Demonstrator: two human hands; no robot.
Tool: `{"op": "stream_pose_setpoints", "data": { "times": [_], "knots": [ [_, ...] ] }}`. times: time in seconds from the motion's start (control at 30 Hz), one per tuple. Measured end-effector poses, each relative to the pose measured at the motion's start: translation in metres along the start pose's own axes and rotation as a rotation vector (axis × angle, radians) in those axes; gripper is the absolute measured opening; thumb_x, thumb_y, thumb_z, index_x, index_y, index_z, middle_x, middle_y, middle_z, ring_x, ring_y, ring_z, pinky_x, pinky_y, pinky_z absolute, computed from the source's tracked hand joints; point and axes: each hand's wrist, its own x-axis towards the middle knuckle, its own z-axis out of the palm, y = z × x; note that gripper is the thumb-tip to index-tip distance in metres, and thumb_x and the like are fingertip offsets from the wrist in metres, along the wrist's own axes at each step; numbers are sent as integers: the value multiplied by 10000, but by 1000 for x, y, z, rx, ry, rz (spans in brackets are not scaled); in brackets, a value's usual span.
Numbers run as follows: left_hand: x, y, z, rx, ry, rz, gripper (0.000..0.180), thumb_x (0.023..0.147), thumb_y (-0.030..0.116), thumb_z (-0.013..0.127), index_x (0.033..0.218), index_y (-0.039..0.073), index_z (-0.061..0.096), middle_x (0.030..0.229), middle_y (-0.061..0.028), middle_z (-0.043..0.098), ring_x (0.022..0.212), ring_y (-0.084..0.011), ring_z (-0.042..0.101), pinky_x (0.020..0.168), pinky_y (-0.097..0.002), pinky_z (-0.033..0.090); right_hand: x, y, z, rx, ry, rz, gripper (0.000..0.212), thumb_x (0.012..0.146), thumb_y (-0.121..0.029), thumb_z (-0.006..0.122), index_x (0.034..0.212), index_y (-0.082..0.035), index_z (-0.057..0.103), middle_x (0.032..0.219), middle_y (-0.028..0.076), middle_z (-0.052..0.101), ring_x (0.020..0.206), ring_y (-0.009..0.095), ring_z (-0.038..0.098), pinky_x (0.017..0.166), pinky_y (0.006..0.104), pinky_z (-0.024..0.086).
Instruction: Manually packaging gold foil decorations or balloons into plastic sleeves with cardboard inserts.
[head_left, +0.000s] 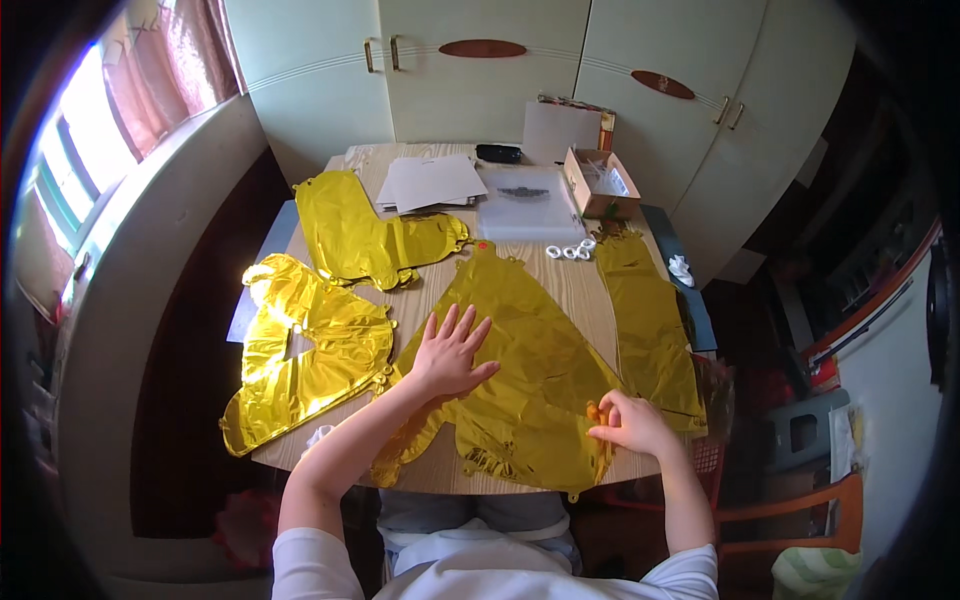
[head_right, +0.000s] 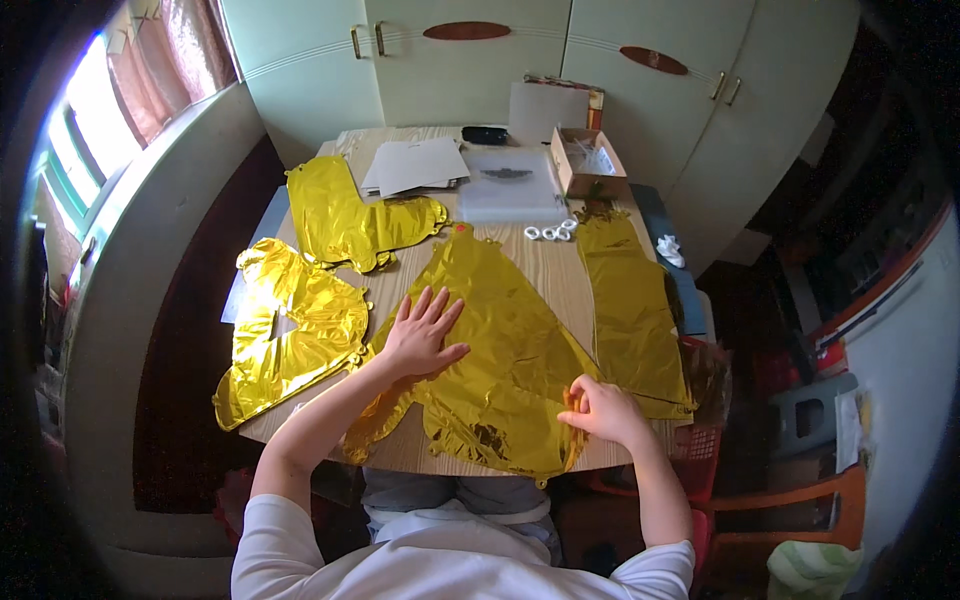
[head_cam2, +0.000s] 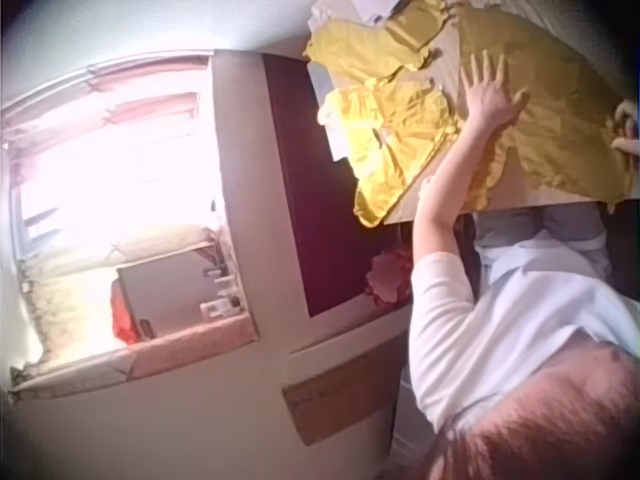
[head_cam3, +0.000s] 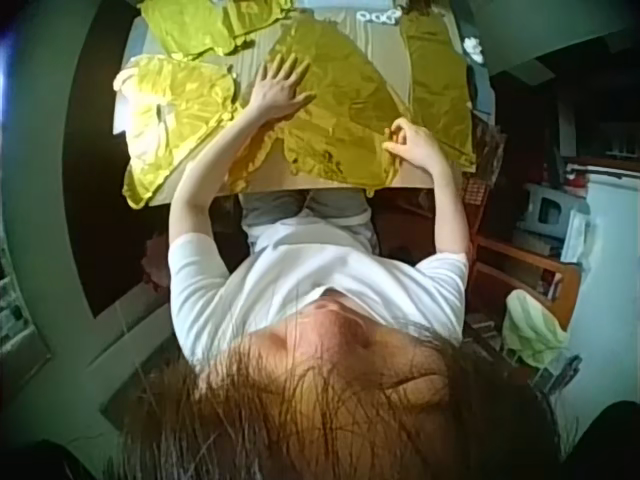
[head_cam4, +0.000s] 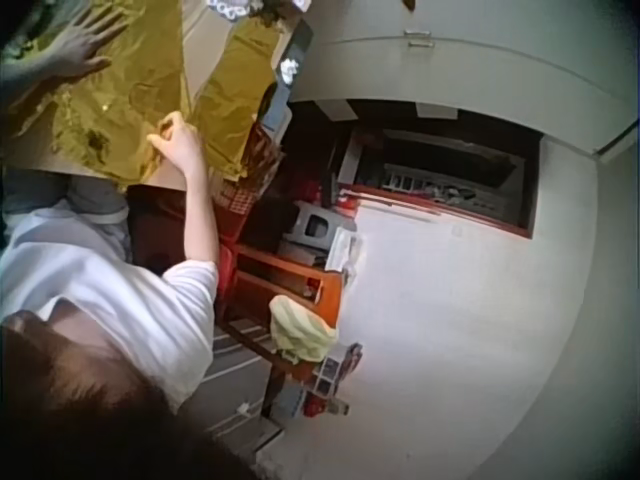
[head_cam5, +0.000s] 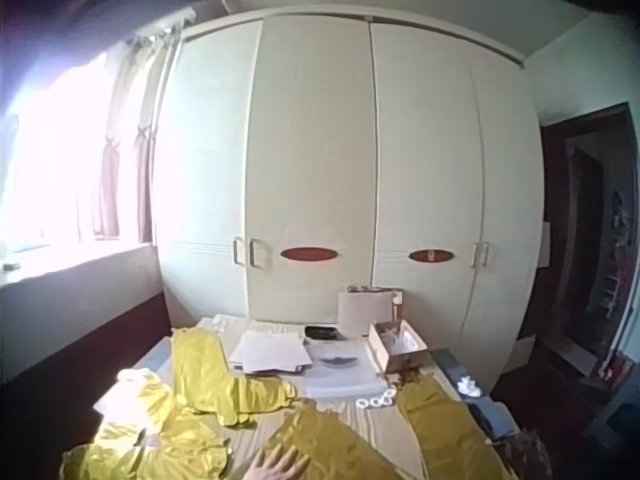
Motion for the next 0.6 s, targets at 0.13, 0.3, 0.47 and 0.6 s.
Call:
{"op": "stream_pose_setpoints", "data": {
  "times": [0.13,0.3,0.47,0.6],
  "knots": [
    [0,3,-7,-21,-26,-9,818,875,730,357,1522,238,268,1582,-143,206,1469,-375,117,1167,-572,63,18,-2,9,-18,236,-267,506,819,-349,729,1171,-38,542,1131,146,612,1040,309,604,852,395,485],
    [2,3,-9,-24,-47,-17,814,859,757,355,1518,287,273,1588,-116,204,1466,-392,111,1160,-590,64,68,8,32,-53,363,-422,622,867,-342,689,1354,-35,452,1427,173,424,1290,364,431,1050,434,381],
    [3,4,-11,-22,-49,-26,818,855,764,353,1519,291,271,1591,-108,199,1467,-393,106,1157,-599,62,112,19,34,-118,432,-454,641,869,-394,667,1356,-38,449,1433,166,426,1279,348,448,1057,437,370],
    [1,3,-12,-7,-45,-20,810,865,757,345,1522,293,258,1591,-112,196,1466,-394,108,1155,-602,65,124,12,26,-213,410,-419,659,874,-429,646,1368,-46,437,1439,161,425,1279,328,456,1059,438,366]
  ]
}}
